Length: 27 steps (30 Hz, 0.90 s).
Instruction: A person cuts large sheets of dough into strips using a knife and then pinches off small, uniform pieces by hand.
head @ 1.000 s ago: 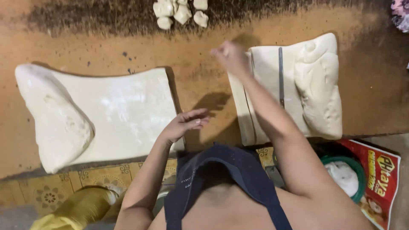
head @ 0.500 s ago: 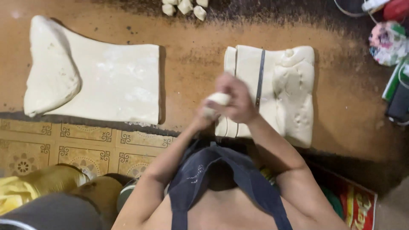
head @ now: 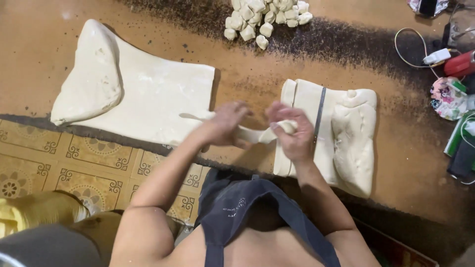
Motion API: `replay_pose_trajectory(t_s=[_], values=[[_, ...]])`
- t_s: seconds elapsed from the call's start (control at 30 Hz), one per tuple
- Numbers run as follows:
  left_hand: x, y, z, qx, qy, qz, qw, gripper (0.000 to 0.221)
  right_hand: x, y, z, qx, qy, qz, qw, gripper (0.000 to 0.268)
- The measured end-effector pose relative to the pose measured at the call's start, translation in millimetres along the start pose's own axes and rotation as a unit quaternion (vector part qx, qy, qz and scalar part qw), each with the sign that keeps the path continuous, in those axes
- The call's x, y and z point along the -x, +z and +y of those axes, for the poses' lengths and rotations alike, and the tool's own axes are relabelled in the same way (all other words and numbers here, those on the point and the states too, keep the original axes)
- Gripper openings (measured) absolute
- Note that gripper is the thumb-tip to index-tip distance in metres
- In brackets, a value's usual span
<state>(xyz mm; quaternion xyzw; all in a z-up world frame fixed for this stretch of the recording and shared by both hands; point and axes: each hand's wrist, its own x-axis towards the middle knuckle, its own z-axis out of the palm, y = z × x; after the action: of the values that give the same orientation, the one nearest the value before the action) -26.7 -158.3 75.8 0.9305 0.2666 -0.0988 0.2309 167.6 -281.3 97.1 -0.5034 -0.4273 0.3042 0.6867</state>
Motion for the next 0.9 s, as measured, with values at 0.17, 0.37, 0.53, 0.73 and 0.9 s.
replay_pose_trajectory(t_s=[0.17, 0.37, 0.53, 0.73, 0.9], values=[[-14, 82, 1, 0.33, 0.166, 0.011, 0.929, 0.017, 6, 58, 38, -0.161, 0.058, -0.101, 0.98, 0.03], [-19, 9, -19, 0.485, 0.098, 0.297, 0.817, 0.072, -78, 101, 18, 0.028, -0.095, -0.235, 0.967, 0.036], [-45, -4, -50, 0.334, 0.146, 0.36, 0.859, 0.052, -87, 65, -8, 0.301, -0.301, -0.199, 0.883, 0.035], [-55, 14, -32, 0.202, 0.196, 0.391, 0.876, 0.024, -66, 41, 17, 0.288, -0.337, -0.168, 0.88, 0.039], [-62, 76, -7, 0.251, 0.148, 0.411, 0.864, 0.027, -40, 17, 97, 0.251, -0.318, -0.077, 0.911, 0.039]])
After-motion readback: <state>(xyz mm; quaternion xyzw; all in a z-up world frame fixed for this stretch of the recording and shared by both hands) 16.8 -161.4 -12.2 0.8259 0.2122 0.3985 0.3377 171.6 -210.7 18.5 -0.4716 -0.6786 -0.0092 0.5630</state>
